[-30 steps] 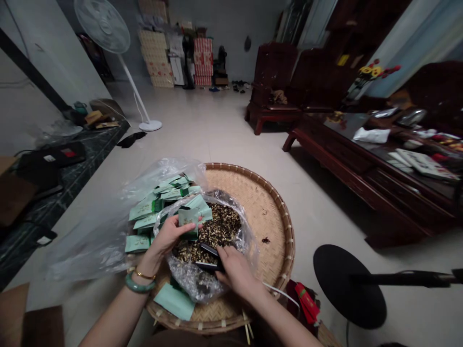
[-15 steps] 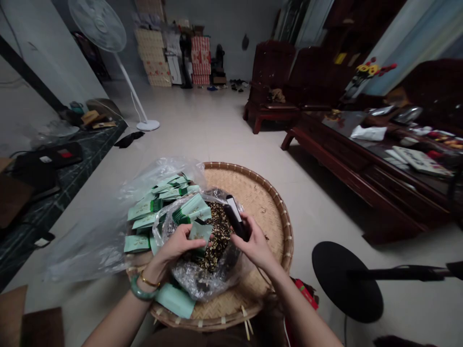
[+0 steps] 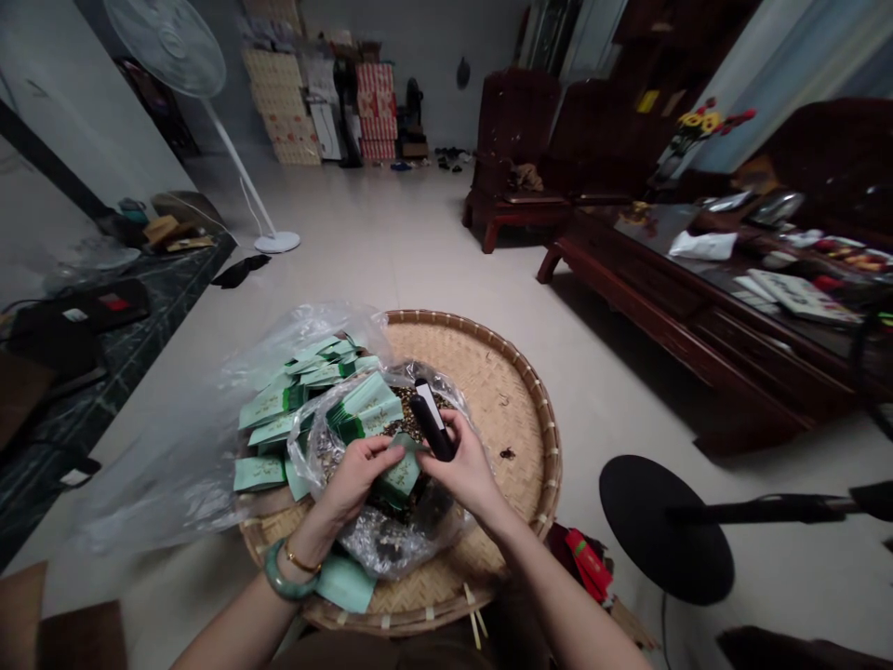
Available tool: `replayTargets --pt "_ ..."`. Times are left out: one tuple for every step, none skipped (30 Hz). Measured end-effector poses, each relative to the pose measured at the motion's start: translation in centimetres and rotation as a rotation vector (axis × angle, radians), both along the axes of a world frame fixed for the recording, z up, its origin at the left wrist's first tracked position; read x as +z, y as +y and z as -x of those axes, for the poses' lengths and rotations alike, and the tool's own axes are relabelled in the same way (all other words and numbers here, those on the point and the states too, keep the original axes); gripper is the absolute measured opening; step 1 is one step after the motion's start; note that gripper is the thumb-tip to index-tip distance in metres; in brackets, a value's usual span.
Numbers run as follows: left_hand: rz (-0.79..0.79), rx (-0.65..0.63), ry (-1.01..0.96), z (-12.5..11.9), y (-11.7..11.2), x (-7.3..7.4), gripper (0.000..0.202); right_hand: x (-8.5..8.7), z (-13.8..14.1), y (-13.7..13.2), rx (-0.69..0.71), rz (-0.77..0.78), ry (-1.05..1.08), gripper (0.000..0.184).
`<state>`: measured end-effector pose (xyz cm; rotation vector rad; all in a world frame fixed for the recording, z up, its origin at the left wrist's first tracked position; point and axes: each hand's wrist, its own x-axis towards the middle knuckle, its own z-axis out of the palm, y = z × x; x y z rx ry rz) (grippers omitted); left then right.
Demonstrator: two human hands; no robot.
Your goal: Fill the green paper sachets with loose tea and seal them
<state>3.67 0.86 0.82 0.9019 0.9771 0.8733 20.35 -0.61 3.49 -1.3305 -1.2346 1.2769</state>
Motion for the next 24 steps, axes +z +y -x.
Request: replayTargets --pt "0.005 0.02 -0.006 0.0 0.0 -0.1 0.036 0.0 0.0 0.0 -0.007 0.006 -0.002 0.047" --pt "0.012 0.037 -0.016 -0.1 -0.1 -0.1 0.035 -0.1 0.0 0.0 -0.017 0.009 -0.005 0.048" --pt "0.022 0.05 -0.029 -0.1 -0.2 -0.1 0.034 -0.1 0.0 0.0 -0.026 0.011 -0.008 0.048" --pt "0.037 0.057 -0.044 -0.2 -0.3 -0.1 0.034 -0.2 0.0 0.0 -0.032 0.012 -0.009 0.048" --pt "0.057 0.057 -0.06 -0.2 -0.4 -0.1 0.034 -0.2 0.0 0.0 -0.034 0.013 -0.007 0.048" --pt "0.076 0.053 -0.072 -0.2 -0.5 -0.1 0.034 -0.3 0.0 0.0 -0.034 0.015 -0.003 0.047" --pt "0.091 0.045 -0.079 -0.2 -0.6 -0.1 0.035 -0.3 0.0 0.0 -0.032 0.018 0.003 0.047" --pt "0.104 0.036 -0.082 -0.3 -0.6 -0.1 0.036 -0.3 0.0 0.0 -0.03 0.021 0.007 0.046" --pt "0.112 0.029 -0.082 -0.3 -0.7 -0.1 0.037 -0.3 0.0 0.0 -0.03 0.022 0.009 0.046" --pt "0.117 0.028 -0.078 -0.3 -0.7 -0.1 0.037 -0.4 0.0 0.0 -0.031 0.021 0.008 0.046" --pt "0.118 0.032 -0.074 -0.3 -0.7 -0.2 0.037 -0.4 -0.1 0.0 -0.032 0.021 0.006 0.046" --pt "0.118 0.041 -0.07 -0.4 -0.7 -0.2 0.036 -0.4 -0.1 0.0 -0.032 0.021 0.002 0.047" --pt "0.116 0.052 -0.067 -0.4 -0.7 -0.2 0.035 -0.5 -0.1 0.0 -0.031 0.019 -0.002 0.047" --pt "0.114 0.064 -0.066 -0.5 -0.7 -0.3 0.035 -0.5 -0.1 0.0 -0.031 0.018 -0.005 0.047" --pt "0.112 0.075 -0.068 -0.6 -0.8 -0.3 0.034 -0.6 -0.1 0.0 -0.03 0.015 -0.01 0.047" --pt "0.114 0.088 -0.073 -0.7 -0.8 -0.3 0.033 -0.6 -0.1 0.0 -0.029 0.013 -0.014 0.046" --pt "0.12 0.1 -0.081 -0.7 -0.8 -0.4 0.033 -0.8 -0.1 0.0 -0.029 0.01 -0.019 0.046" --pt "0.129 0.11 -0.091 -0.8 -0.8 -0.5 0.033 -0.9 -0.2 0.0 -0.026 0.007 -0.024 0.046" --pt "0.139 0.117 -0.101 -0.8 -0.8 -0.5 0.033 -1.0 -0.3 0.0 -0.021 0.003 -0.029 0.045" --pt "0.15 0.119 -0.109 -0.8 -0.8 -0.6 0.033 -1.1 -0.5 0.0 -0.013 -0.004 -0.037 0.046" --pt "0.159 0.116 -0.116 -0.8 -0.8 -0.6 0.034 -1.2 -0.8 0.0 -0.001 -0.017 -0.051 0.047" --pt "0.166 0.111 -0.12 -0.7 -0.7 -0.6 0.034 -1.3 -1.2 0.1 0.017 -0.038 -0.079 0.049" --pt "0.171 0.105 -0.123 -0.6 -0.7 -0.6 0.035 -1.3 -1.7 0.1 0.035 -0.068 -0.126 0.051" --pt "0.174 0.101 -0.124 -0.5 -0.6 -0.6 0.035 -1.2 -2.3 0.2 0.055 -0.105 -0.191 0.054"
